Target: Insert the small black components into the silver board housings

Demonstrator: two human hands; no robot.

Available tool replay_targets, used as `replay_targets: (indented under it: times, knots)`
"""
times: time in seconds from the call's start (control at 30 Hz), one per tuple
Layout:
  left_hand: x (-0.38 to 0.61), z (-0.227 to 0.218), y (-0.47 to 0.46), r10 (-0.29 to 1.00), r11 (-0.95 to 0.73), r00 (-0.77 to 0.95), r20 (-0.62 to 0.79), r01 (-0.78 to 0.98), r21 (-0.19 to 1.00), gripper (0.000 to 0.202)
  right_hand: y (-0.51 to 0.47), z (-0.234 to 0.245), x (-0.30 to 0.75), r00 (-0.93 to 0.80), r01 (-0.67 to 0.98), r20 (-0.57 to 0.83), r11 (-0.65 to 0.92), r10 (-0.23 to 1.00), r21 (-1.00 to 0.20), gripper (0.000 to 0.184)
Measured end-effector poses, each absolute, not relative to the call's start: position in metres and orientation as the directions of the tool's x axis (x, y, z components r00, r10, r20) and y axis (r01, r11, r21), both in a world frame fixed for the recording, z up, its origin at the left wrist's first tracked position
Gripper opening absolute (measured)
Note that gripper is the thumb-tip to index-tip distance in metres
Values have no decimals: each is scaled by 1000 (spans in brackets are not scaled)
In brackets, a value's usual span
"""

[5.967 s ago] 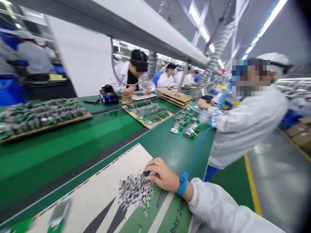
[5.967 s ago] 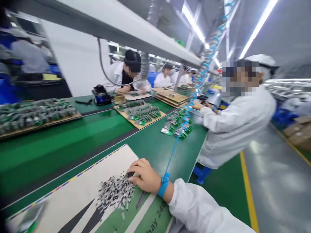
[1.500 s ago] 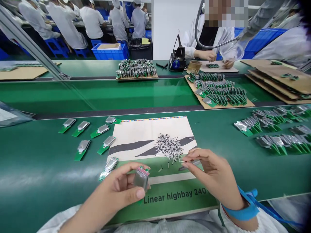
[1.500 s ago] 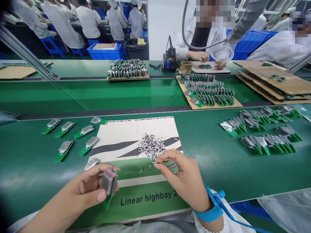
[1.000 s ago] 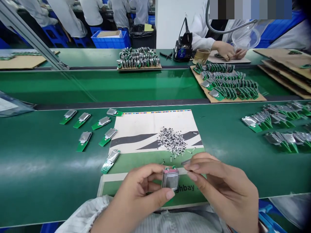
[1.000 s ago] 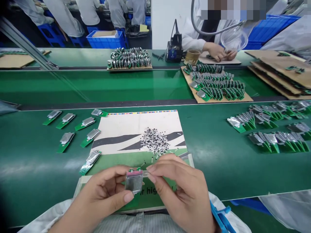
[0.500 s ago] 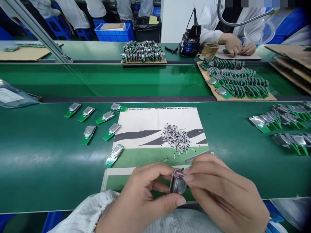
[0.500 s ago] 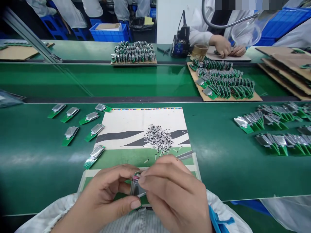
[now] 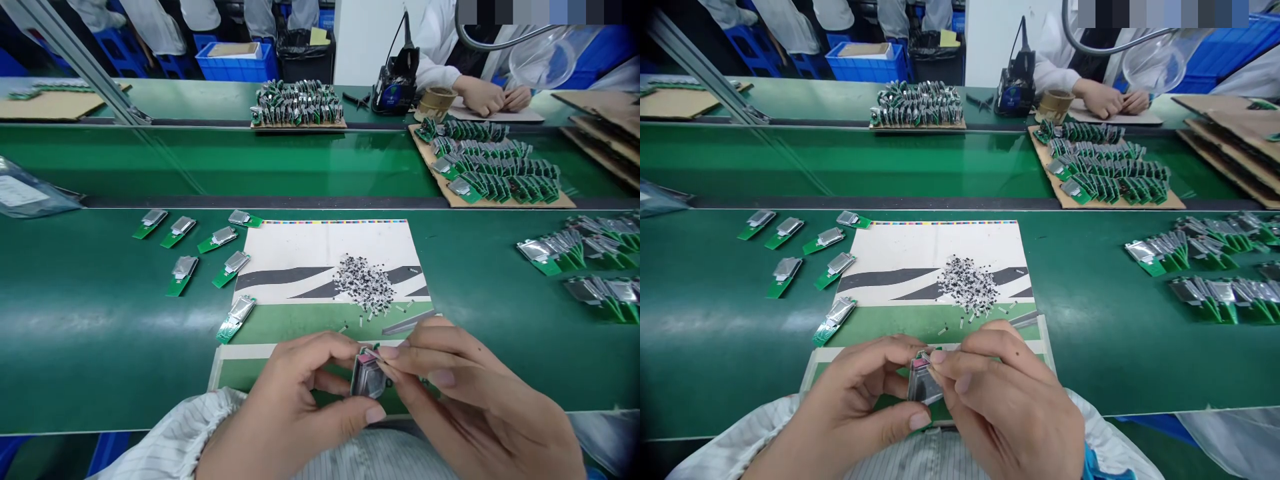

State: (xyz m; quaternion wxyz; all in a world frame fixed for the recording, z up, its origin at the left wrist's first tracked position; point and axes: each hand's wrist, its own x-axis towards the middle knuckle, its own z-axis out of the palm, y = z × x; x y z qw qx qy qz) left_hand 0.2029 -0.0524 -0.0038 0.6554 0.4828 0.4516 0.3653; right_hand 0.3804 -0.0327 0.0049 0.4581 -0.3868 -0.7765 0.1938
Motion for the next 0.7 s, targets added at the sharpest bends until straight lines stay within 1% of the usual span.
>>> replay_targets:
  times: [0.27, 0.33, 0.47, 0.5, 0.53, 0.63, 0.7]
  knots:
    - [203, -1, -53, 909, 277, 336, -247, -47, 960, 22, -36, 3, 381, -283, 429, 536, 605, 795, -671, 18]
    - [203, -1, -54, 907, 283, 338, -252, -45, 958, 21, -33, 4, 384, -291, 444, 539, 611, 790, -655, 19]
    - [203, -1, -55, 912, 277, 324, -252, -33, 960, 18, -26, 10, 391, -483, 417, 542, 725, 688, -548, 17]
    - [203, 0, -54, 913, 282, 315, -260, -24, 959, 18, -26, 11, 391, -492, 414, 542, 731, 681, -543, 17]
    - [203, 0, -54, 914, 287, 301, -270, -13, 958, 18, -26, 11, 390, -461, 426, 546, 714, 699, -555, 17]
    - [205, 1, -52, 914, 300, 285, -290, 9, 954, 18, -33, 8, 383, -294, 464, 553, 622, 780, -630, 18]
    - [206, 2, -51, 912, 297, 294, -286, 9, 955, 18, -35, 6, 380, -268, 456, 559, 614, 785, -644, 17]
